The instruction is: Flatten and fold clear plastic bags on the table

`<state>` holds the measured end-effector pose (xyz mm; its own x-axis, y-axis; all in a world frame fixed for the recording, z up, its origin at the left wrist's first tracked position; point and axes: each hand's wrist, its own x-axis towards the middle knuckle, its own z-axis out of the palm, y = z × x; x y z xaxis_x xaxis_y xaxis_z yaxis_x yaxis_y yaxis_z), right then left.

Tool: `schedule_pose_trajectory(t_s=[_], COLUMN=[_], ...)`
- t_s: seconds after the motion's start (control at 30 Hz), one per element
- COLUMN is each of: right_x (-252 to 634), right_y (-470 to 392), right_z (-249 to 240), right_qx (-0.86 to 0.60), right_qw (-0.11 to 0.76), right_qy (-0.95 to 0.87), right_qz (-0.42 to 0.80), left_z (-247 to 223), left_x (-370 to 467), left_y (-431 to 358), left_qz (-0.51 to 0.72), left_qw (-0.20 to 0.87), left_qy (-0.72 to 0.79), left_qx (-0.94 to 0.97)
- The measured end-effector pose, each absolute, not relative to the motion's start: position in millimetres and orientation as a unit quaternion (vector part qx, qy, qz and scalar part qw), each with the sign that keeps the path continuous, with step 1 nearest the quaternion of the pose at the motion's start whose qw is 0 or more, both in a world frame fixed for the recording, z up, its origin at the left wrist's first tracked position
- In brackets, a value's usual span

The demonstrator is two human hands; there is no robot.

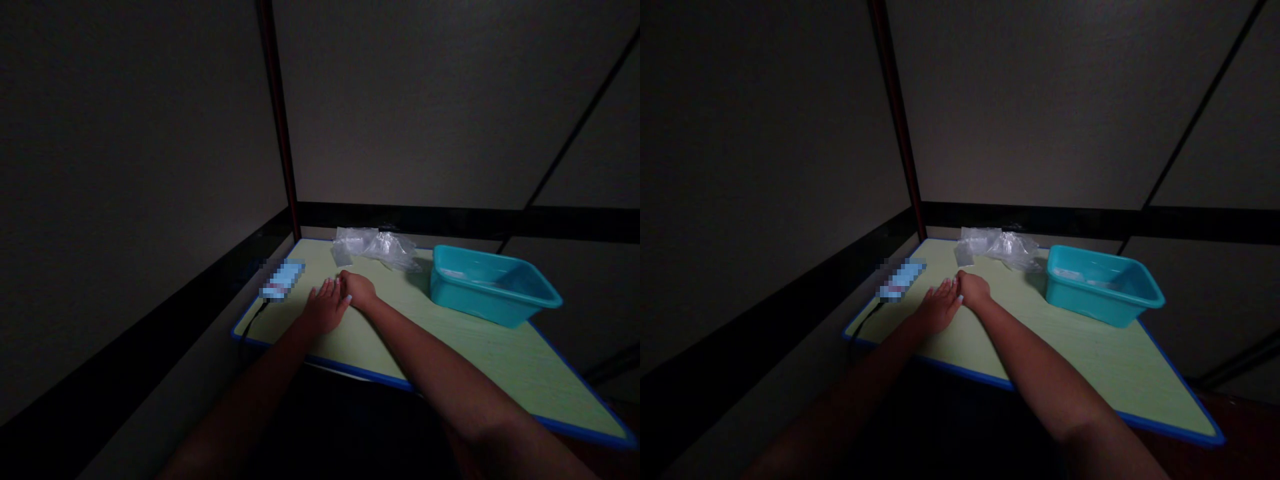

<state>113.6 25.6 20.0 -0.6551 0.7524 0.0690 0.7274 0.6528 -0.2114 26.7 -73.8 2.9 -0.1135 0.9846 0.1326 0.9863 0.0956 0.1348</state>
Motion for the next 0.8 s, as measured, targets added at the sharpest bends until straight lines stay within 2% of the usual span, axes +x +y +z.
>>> schedule_pose_trajectory(t_s=[0.2,0.37,0.5,0.63,0.8], right_x=[113.3,111.9,112.3,111.6,110.3], right_y=[24.7,26.1,25.1,22.0,20.6], right_z=[16.1,14.1,15.5,15.6,14.1], right_qx=[-0.410,-0.410,-0.411,-0.408,-0.409], right_qw=[0.078,0.080,0.073,0.073,0.067], right_qy=[-0.906,-0.905,-0.903,-0.907,-0.908], right_qz=[0.072,0.086,0.100,0.078,0.067], left_z=[-2.0,3.9,8.2,7.1,6.3], left_x=[3.3,18.7,35.5,24.9,14.0], left_y=[-81.7,-81.0,-72.2,-69.6,-77.7], left_qz=[-0.054,-0.087,-0.113,-0.110,-0.159], left_qw=[0.037,0.083,0.055,0.042,0.123], left_qy=[-0.779,-0.825,-0.780,-0.806,-0.784], left_qx=[-0.623,-0.553,-0.614,-0.580,-0.588])
